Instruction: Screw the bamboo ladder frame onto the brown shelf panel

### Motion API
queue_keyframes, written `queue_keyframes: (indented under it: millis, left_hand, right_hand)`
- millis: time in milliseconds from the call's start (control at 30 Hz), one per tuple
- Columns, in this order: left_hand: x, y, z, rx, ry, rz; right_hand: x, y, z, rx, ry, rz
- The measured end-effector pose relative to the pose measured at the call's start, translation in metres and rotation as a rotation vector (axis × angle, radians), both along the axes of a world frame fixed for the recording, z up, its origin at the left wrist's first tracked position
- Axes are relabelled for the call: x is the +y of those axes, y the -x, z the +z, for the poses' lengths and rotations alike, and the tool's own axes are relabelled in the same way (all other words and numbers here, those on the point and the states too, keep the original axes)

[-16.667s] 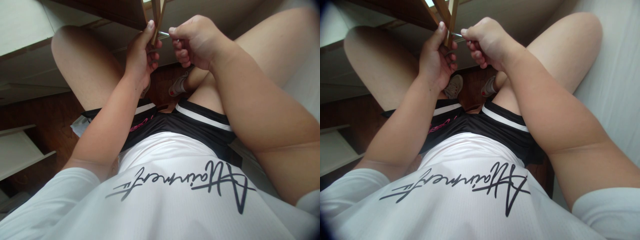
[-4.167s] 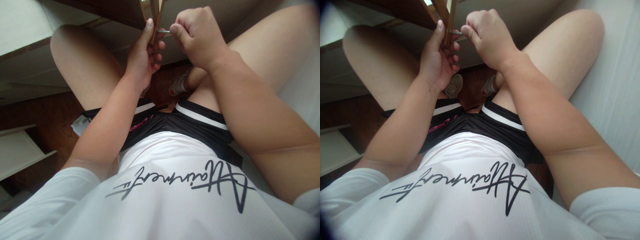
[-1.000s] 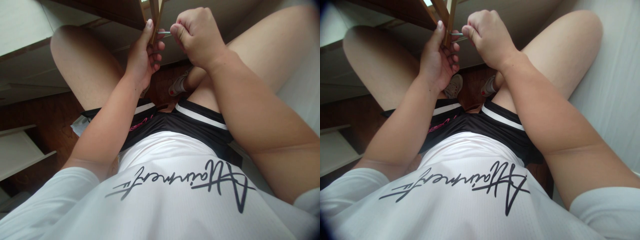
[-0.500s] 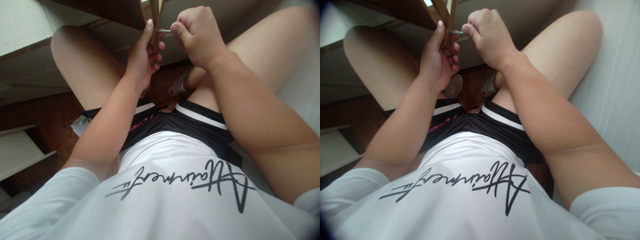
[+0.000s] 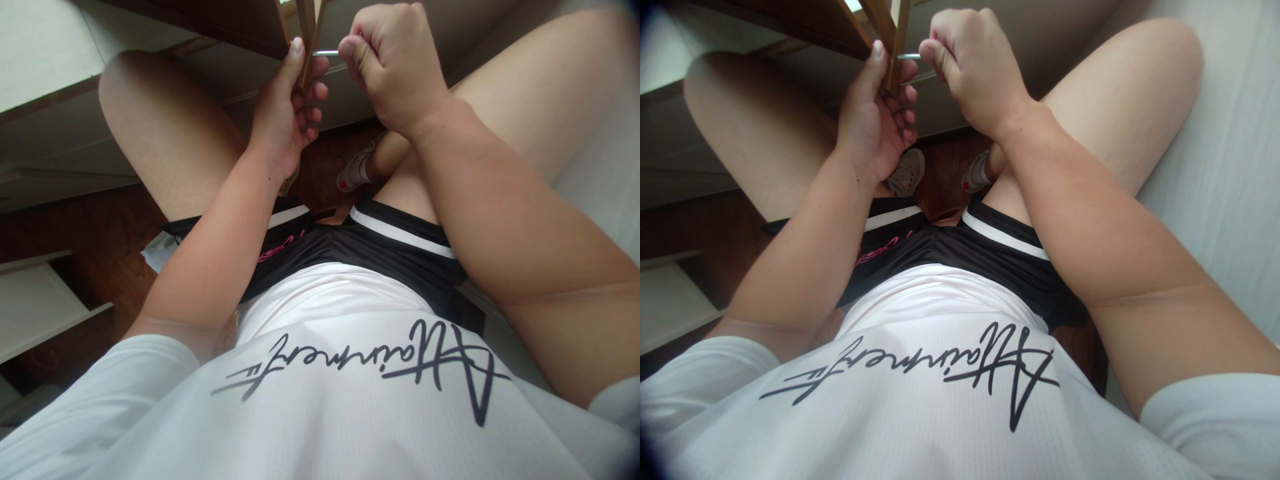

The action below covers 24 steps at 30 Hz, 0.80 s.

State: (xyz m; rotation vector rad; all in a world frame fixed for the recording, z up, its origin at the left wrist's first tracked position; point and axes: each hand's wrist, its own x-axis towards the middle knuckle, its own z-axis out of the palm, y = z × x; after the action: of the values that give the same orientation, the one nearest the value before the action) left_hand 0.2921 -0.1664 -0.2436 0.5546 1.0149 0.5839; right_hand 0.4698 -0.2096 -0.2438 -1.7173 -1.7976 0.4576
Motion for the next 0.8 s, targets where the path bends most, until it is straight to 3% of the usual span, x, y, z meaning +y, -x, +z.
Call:
queue_keyframes:
  millis: [333, 800]
  left_hand:
    - [0.0008, -0.0003, -0.0031, 0.025, -0.096, -0.047]
    - [0.002, 0.0012, -0.006, -0.061, 0.01, -0.039]
  right_hand:
    - [0.0006, -0.0029, -0.0031, -0.04, 0.036, 0.005]
    - [0.0006, -0.001, -0.0043, -0.026, 0.002, 0.002]
